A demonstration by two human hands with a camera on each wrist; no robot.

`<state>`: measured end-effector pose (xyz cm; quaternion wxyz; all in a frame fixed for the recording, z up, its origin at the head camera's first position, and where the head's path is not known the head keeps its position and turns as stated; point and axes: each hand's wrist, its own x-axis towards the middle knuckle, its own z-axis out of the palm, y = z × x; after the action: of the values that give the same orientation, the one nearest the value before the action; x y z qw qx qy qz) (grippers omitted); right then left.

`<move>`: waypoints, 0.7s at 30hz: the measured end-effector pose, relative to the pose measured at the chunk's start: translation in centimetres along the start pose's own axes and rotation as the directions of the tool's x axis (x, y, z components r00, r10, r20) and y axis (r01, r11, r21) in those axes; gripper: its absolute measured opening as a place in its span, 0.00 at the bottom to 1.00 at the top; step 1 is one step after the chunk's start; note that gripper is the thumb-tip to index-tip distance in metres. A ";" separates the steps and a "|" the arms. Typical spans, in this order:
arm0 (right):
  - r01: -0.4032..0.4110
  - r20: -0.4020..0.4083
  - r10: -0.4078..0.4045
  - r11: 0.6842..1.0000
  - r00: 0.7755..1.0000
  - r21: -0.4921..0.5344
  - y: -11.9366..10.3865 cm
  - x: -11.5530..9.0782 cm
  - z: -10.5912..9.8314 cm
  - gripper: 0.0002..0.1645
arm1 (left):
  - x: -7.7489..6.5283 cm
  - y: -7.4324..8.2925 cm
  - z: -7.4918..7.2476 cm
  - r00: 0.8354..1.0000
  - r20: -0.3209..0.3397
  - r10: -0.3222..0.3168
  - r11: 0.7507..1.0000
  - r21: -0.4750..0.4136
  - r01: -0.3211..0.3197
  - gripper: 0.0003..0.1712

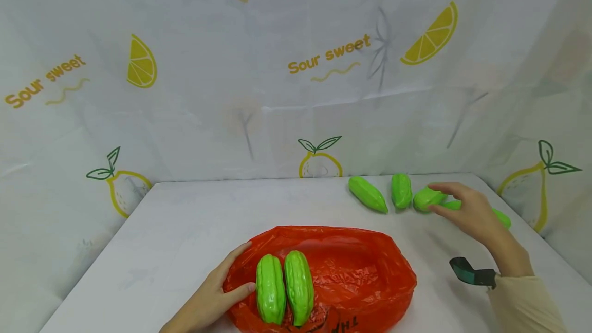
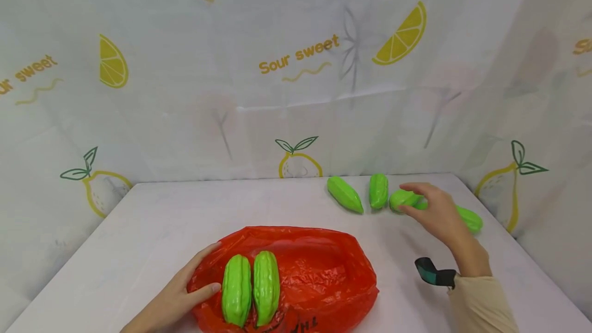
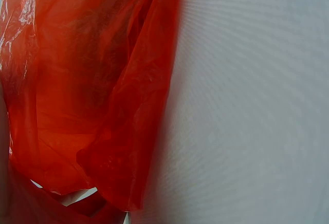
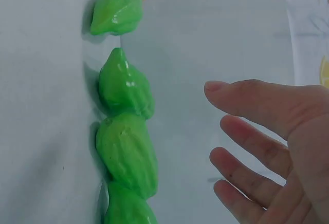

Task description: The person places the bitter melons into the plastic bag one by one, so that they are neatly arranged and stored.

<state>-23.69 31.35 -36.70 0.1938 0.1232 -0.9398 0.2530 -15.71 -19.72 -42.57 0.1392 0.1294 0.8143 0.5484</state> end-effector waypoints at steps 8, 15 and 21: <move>-0.082 -0.011 0.082 0.996 0.997 -0.029 2.0 -0.4 -0.2 0.28 | 0.0 0.0 0.0 1.000 0.004 0.005 1.000 -0.007 -0.005 0.39; -0.170 0.018 0.171 0.984 0.985 -0.050 3.5 -0.7 -0.6 0.29 | -0.1 0.0 0.0 1.000 0.003 0.007 1.000 -0.006 -0.007 0.39; -0.197 0.028 0.198 0.980 0.980 -0.036 5.1 -1.4 -1.1 0.30 | 0.0 0.1 -0.1 1.000 0.004 0.001 1.000 0.002 -0.001 0.39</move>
<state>-23.81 36.42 -38.66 0.1552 0.0302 -0.9544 0.2534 -15.72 -19.77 -42.48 0.1405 0.1309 0.8144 0.5476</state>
